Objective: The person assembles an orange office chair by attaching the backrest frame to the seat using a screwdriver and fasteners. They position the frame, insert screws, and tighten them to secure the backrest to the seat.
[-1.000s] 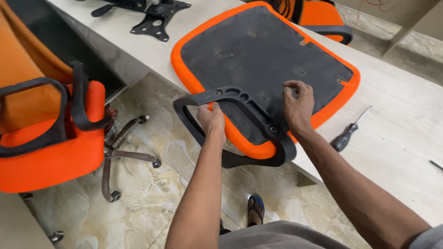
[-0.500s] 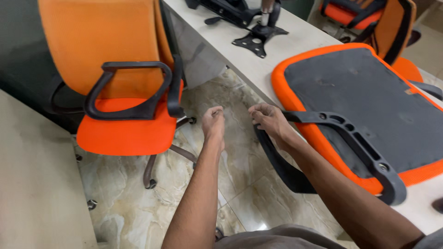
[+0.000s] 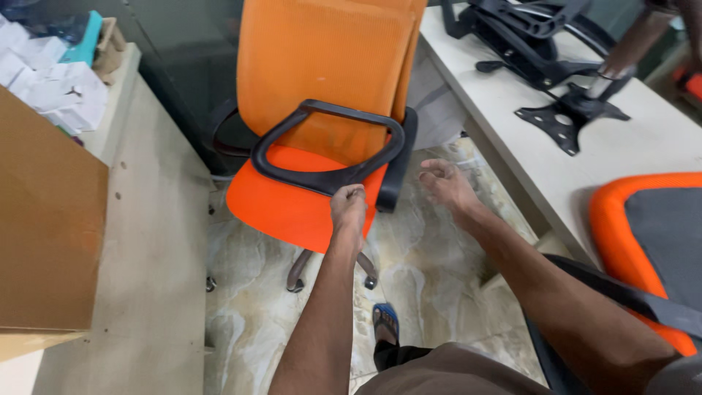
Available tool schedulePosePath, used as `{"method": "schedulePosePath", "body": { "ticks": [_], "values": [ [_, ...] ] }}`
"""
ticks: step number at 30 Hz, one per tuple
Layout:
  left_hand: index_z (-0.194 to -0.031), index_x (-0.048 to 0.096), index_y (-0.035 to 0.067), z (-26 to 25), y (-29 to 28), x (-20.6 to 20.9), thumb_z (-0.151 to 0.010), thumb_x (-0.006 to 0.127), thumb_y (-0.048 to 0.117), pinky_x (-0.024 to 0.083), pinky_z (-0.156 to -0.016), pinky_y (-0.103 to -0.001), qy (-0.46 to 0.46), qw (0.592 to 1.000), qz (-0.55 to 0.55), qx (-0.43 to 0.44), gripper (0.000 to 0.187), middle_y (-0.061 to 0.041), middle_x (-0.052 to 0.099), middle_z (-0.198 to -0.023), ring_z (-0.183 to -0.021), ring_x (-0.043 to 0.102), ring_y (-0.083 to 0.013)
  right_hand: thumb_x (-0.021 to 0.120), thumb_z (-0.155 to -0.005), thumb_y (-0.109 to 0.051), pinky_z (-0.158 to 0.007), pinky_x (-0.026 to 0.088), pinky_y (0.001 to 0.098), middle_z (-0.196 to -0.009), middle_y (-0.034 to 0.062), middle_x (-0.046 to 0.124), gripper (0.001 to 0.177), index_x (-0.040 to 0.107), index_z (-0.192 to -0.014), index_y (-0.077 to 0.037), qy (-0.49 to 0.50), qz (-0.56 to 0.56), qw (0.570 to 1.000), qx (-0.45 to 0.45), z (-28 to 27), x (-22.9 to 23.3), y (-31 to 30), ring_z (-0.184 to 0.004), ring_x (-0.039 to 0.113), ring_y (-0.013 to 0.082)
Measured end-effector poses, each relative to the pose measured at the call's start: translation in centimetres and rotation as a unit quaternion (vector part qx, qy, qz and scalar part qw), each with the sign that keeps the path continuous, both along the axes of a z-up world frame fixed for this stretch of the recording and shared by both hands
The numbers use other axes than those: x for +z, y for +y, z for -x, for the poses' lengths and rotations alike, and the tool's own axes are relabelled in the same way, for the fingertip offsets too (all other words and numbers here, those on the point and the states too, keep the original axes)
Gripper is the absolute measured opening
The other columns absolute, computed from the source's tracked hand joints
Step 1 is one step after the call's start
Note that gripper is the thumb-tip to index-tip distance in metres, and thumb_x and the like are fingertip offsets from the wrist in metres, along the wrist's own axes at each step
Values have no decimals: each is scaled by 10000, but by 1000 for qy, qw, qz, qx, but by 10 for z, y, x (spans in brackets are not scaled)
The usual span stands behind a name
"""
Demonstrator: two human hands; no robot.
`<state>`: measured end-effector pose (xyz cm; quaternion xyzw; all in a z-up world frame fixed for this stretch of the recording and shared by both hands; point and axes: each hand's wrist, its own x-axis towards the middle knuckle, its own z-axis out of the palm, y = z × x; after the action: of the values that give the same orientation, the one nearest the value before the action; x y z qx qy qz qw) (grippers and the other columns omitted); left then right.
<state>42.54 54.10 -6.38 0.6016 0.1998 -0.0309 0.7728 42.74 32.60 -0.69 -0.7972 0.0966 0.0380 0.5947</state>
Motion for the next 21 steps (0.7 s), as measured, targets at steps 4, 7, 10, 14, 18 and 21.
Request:
{"method": "schedulePosePath", "body": {
  "ticks": [4,7,10,14,18,21],
  "values": [
    [-1092,707,89,-48,41,-2,-966,621,203,458,-629,-302,2,999,-34,34,191,-13,617,-803,-692,542,-115,718,-837,-210,-815,507,361,-1247,68,598,647,462,-1425,-120,23,-5,1000,-1,-101,-52,0,-1038,612,188],
    [-1078,705,66,-79,64,1,-967,617,195,475,-650,-288,-14,997,-53,53,191,5,622,-829,-715,548,-101,801,-777,-155,-841,490,391,-1300,83,567,787,422,-1462,-71,-37,67,997,-14,-173,-88,-9,-1047,584,245],
    [-1086,692,65,-96,74,5,-975,612,214,455,-648,-317,13,997,-37,64,202,-10,594,-825,-711,513,-123,852,-780,-161,-946,500,360,-1263,132,616,798,451,-1453,-10,-99,172,980,18,-225,-109,-8,-1133,611,232],
    [-1111,673,101,-110,75,3,-972,602,253,469,-692,-327,84,994,-45,51,217,-12,602,-843,-719,527,-133,804,-767,-177,-818,532,364,-1106,59,671,687,529,-1393,-110,63,113,992,12,-254,-106,4,-1002,657,209],
    [-1099,673,61,-143,76,-8,-974,623,254,489,-741,-310,45,999,-3,28,236,8,617,-900,-764,521,-127,751,-837,-189,-714,546,364,-936,73,700,434,670,-1231,-27,111,6,994,2,-246,-91,11,-846,690,214],
    [-1078,673,98,-170,71,-10,-964,614,321,506,-791,-320,10,1000,-13,-23,257,23,635,-902,-812,564,-136,735,-851,-194,-643,513,366,-873,59,675,349,690,-1183,-98,105,106,988,44,-220,-80,31,-761,644,193]
  ]
}}
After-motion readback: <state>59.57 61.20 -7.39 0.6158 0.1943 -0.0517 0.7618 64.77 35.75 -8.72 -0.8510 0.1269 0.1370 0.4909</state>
